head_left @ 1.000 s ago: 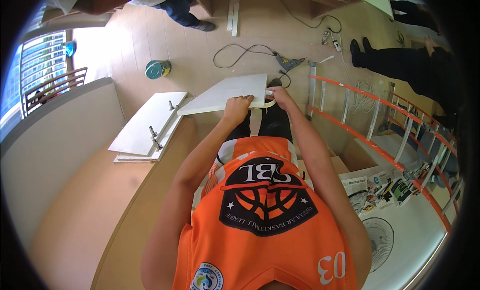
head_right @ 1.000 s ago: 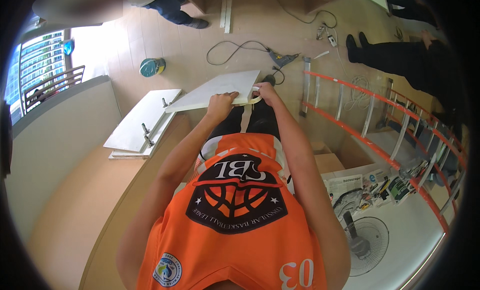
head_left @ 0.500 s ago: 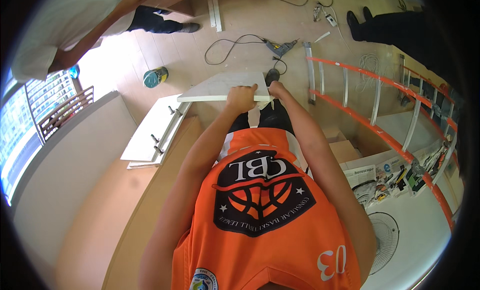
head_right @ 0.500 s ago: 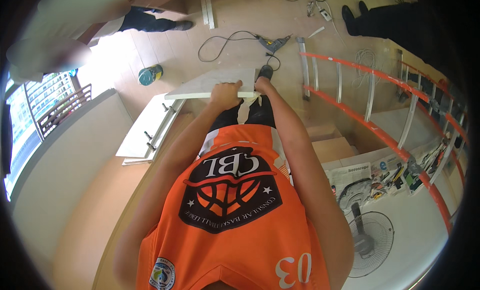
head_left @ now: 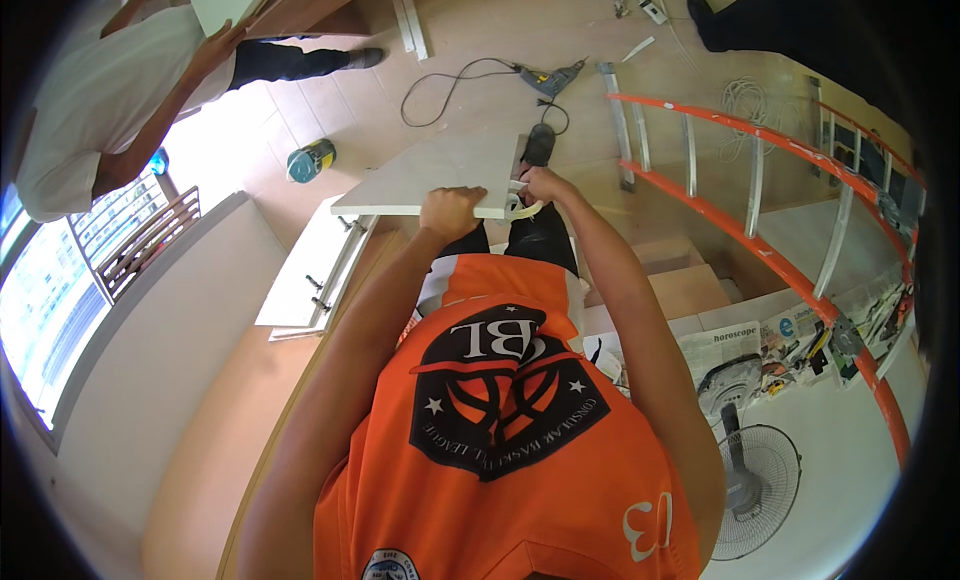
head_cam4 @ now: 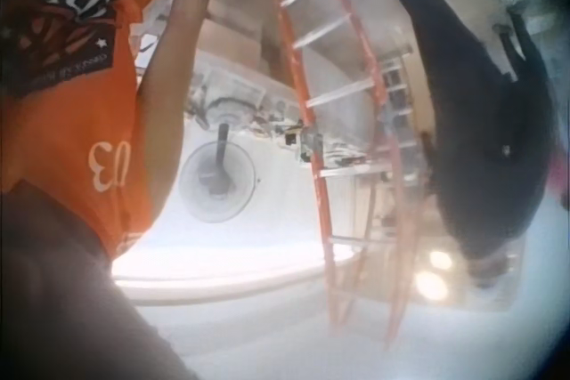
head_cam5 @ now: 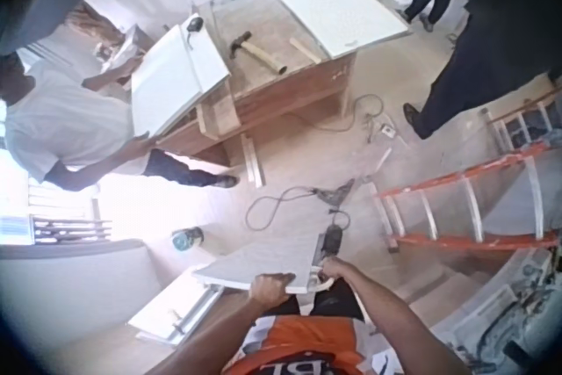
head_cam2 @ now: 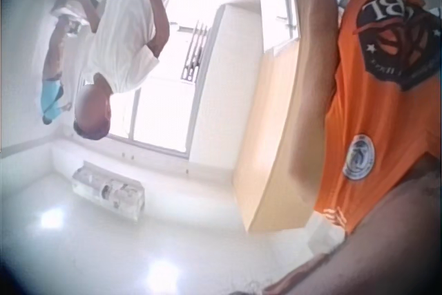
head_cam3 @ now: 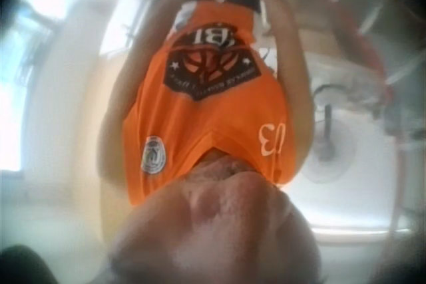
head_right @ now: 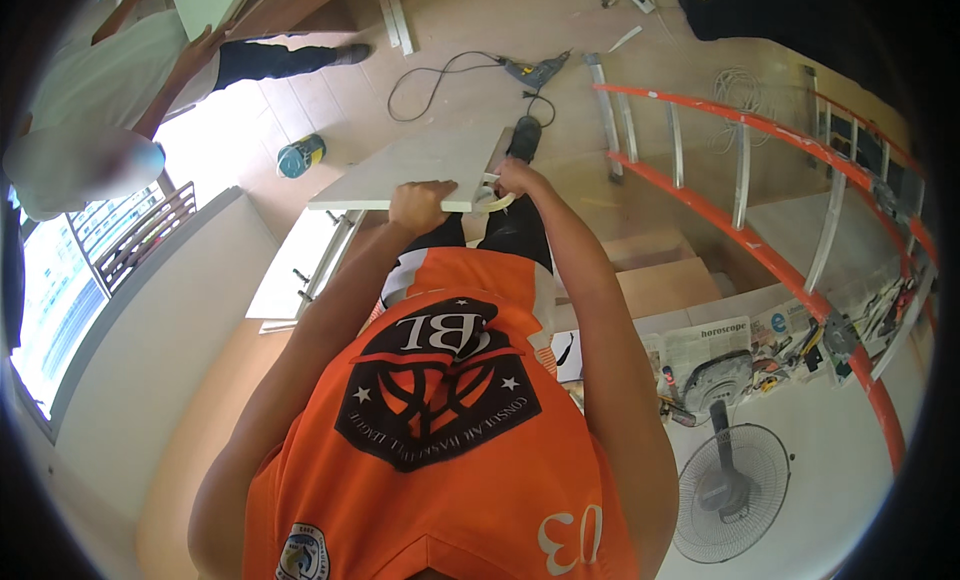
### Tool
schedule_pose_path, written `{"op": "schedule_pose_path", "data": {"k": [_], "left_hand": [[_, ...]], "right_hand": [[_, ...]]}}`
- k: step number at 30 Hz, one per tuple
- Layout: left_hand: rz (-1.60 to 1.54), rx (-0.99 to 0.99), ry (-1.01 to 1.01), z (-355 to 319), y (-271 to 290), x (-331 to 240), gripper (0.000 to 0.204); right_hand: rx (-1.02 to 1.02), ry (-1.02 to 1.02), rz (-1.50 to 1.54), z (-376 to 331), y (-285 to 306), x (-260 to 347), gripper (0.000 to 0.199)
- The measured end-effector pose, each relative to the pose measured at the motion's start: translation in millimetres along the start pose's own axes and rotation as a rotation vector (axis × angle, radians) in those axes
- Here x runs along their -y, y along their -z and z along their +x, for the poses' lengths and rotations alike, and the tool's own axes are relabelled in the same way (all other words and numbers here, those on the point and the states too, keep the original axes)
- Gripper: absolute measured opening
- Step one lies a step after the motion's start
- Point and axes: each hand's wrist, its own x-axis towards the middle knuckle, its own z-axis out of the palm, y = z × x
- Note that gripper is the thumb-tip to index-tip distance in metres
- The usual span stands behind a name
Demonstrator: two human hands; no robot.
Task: The person applies edge banding to white cabinet doors and aligns them within a cabinet frame. They handle multiple doors, apply adhesive tape to edges, and position the doors into the cabinet structure while other workers are present in the background.
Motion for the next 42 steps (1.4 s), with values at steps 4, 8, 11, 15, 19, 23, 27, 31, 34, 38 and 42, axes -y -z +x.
{"op": "schedule_pose_path", "data": {"k": [4,8,11,15,19,23,27,31,34,38,42], "left_hand": [[0.003,-0.11,-0.062,-20,-22,-4,0.036],[-0.003,-0.11,-0.049,-32,-34,-10,0.036],[-0.004,-0.071,-0.028,-15,-20,-6,0.038],[0.053,-0.013,-0.024,-4,-5,-6,0.036],[0.043,-0.045,-0.011,-5,-14,-3,0.036],[0.035,-0.078,-0.05,-3,-9,-4,0.031],[0.014,-0.056,-0.033,0,-12,-1,0.032],[0.041,-0.018,-0.043,12,-2,-4,0.027],[0.019,-0.063,-0.068,14,0,5,0.023],[0.059,-0.041,-0.089,18,3,4,0.023],[0.041,-0.06,-0.096,12,-2,5,0.023]], "right_hand": [[0.273,-0.136,-0.312,17,-1,24,0.027],[-0.076,-0.397,0.349,-1,-46,12,0.03],[-0.149,-0.024,-0.173,-11,-45,15,0.028],[-0.137,0.084,-0.259,-17,-26,19,0.024],[-0.189,0.108,-0.292,-17,-35,15,0.023],[-0.239,0.126,-0.179,-33,-31,16,0.024],[-0.18,-0.05,0.242,-93,6,48,0.027],[-0.288,-0.005,0.218,-117,-9,51,0.03],[-0.331,0.009,0.132,-121,-8,60,0.029],[-0.374,0.013,0.156,-128,-9,67,0.028],[-0.391,-0.015,0.15,-142,-9,87,0.028]]}}
